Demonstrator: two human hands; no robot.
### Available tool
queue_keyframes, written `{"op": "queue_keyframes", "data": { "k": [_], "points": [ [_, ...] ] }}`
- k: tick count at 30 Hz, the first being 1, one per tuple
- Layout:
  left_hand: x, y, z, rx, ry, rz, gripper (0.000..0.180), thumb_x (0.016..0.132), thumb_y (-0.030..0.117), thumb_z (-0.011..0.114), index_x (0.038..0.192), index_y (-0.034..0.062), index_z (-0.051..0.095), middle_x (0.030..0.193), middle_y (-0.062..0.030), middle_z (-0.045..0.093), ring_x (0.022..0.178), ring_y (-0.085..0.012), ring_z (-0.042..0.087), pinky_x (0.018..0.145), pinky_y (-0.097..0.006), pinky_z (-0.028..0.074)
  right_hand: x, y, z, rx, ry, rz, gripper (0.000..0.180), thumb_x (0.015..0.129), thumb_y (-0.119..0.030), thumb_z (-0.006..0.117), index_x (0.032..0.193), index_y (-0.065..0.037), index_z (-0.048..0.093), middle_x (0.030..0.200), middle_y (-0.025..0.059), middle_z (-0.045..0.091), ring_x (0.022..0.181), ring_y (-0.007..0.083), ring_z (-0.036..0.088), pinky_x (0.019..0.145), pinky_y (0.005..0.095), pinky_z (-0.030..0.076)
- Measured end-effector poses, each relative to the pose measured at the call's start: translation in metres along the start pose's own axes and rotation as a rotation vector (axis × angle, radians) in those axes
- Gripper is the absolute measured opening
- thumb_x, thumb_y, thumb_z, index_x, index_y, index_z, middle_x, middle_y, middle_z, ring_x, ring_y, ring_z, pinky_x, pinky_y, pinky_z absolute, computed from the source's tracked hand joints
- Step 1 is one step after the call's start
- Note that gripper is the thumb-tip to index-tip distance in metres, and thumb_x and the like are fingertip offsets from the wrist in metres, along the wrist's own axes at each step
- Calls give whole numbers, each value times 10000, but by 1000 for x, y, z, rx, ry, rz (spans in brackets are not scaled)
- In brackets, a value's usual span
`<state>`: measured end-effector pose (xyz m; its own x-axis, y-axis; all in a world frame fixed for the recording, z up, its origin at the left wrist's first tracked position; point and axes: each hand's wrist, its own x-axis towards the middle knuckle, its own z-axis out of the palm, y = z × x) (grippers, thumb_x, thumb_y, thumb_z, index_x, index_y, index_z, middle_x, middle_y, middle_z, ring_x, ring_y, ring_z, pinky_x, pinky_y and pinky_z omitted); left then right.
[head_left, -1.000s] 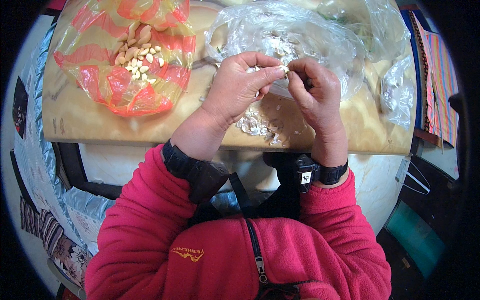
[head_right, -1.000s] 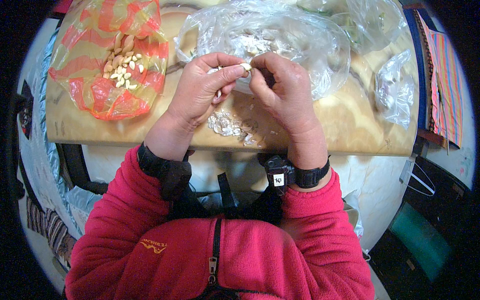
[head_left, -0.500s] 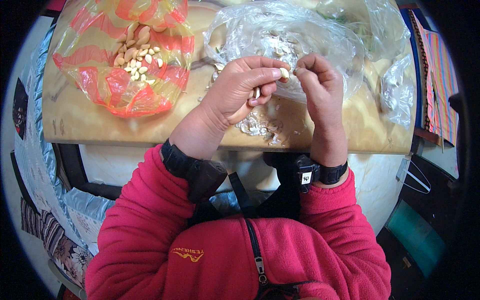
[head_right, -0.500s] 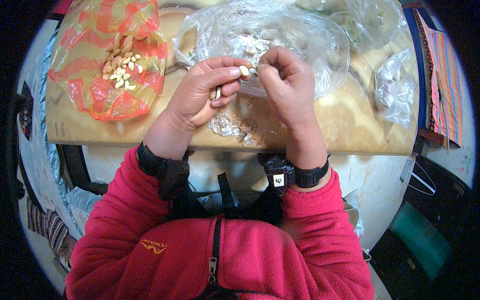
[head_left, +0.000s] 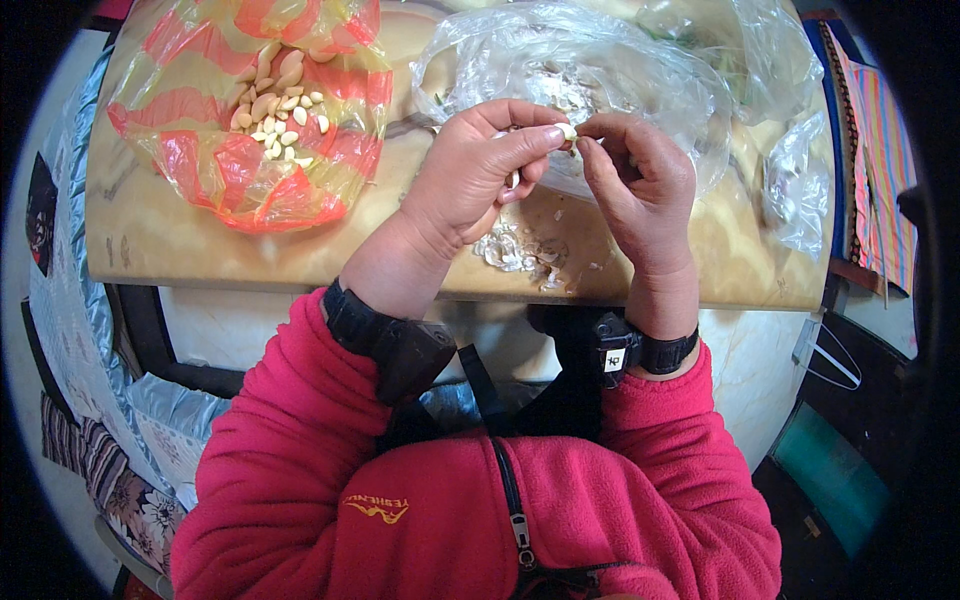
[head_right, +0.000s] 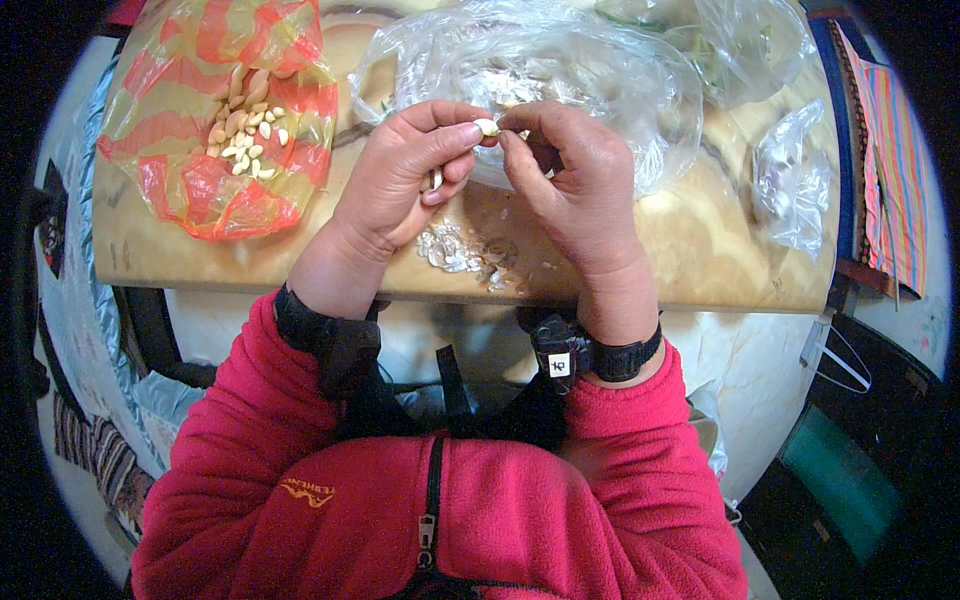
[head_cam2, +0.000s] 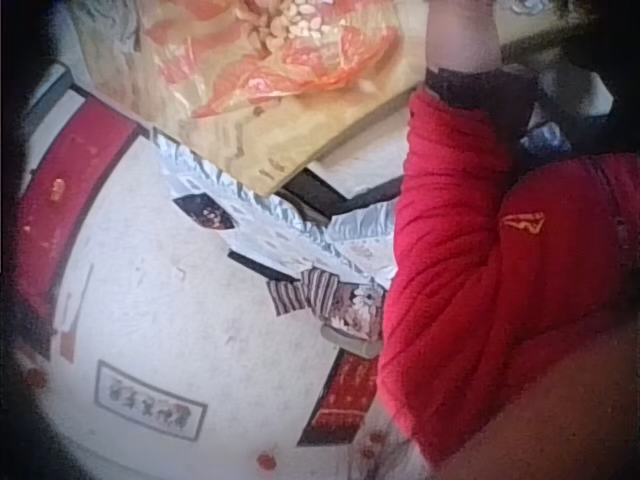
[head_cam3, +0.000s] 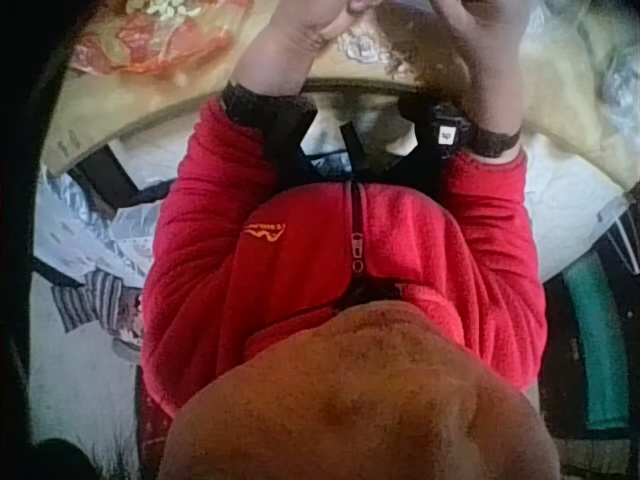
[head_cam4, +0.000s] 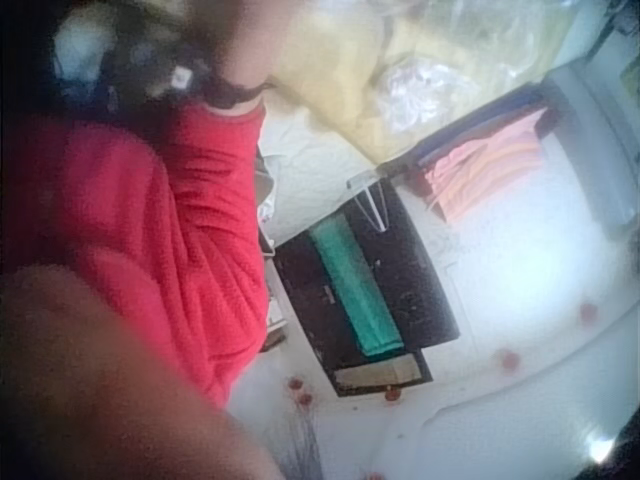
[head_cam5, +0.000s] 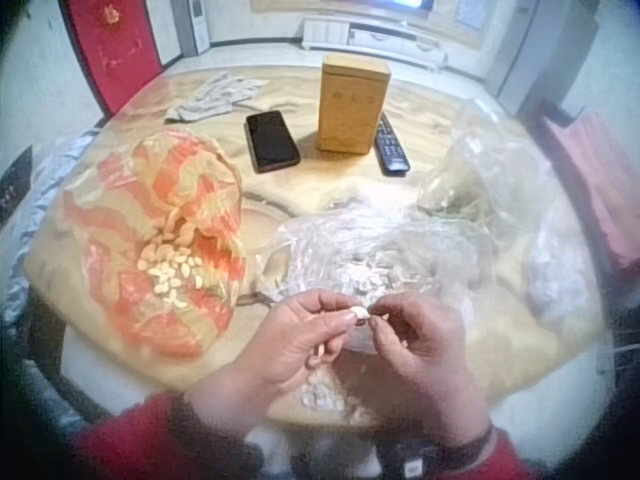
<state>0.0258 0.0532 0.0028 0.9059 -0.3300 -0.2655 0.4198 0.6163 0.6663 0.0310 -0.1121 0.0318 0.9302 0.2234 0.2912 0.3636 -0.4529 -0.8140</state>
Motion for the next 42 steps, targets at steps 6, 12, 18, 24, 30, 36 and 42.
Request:
{"op": "queue_keyframes", "data": {
  "k": [6, 12, 18, 24, 30, 36, 42],
  "points": [
    [-3, 1, 3, 236, 81, 60, 165, 814, 107, 667, 955, 27, 639, 718, 24, 582, 583, -16, 503, 489, -138, 380, 0, 3, 0, -138, -7, -90, 82, 768, 4, 649, 845, -14, 629, 674, 12, 559, 561, 51, 482, 509, 189, 387],
    [-5, 1, 7, 331, 91, 54, 160, 809, 103, 669, 944, 17, 659, 676, 26, 571, 572, -19, 498, 477, -140, 375, 1, -1, 0, -137, -35, -24, 32, 728, -39, 611, 752, -25, 595, 609, 76, 565, 532, 165, 551, 502, 268, 436],
    [-3, 3, 6, 91, -6, -92, 206, 861, 111, 593, 1036, 8, 626, 595, 33, 511, 473, -16, 427, 401, -144, 305, -1, 1, 3, 200, -2, 252, 24, 722, -33, 578, 727, -10, 581, 561, -35, 481, 541, 19, 420, 479, 188, 346],
    [-1, 1, 2, -54, -47, -92, 258, 884, 96, 538, 1094, -48, 572, 742, -33, 562, 533, -28, 424, 405, -144, 311, -1, 10, 3, 355, 63, 308, 44, 740, -36, 558, 718, -1, 573, 609, -41, 508, 558, 24, 419, 501, 185, 349],
    [0, 0, -3, -117, -89, -64, 260, 886, 79, 530, 1112, -45, 564, 864, -60, 598, 572, -32, 439, 418, -140, 322, 1, 12, -5, 244, 69, 255, 86, 792, -50, 581, 722, 1, 584, 612, -16, 531, 553, 44, 430, 501, 201, 366],
    [1, 0, -3, -107, -77, -44, 231, 884, 88, 561, 1094, 3, 607, 733, -1, 572, 559, -23, 478, 419, -135, 329, -2, 8, 5, 257, 84, 126, 138, 801, -121, 676, 799, -1, 608, 616, 4, 566, 562, 44, 477, 499, 211, 390],
    [0, -1, -1, -63, -64, -44, 236, 887, 74, 537, 1099, -22, 583, 755, -12, 558, 556, -36, 452, 416, -151, 323, 0, 10, 7, 220, 56, 97, 80, 797, -87, 649, 802, -18, 607, 603, -3, 562, 555, 37, 487, 508, 202, 405]
  ]
}}
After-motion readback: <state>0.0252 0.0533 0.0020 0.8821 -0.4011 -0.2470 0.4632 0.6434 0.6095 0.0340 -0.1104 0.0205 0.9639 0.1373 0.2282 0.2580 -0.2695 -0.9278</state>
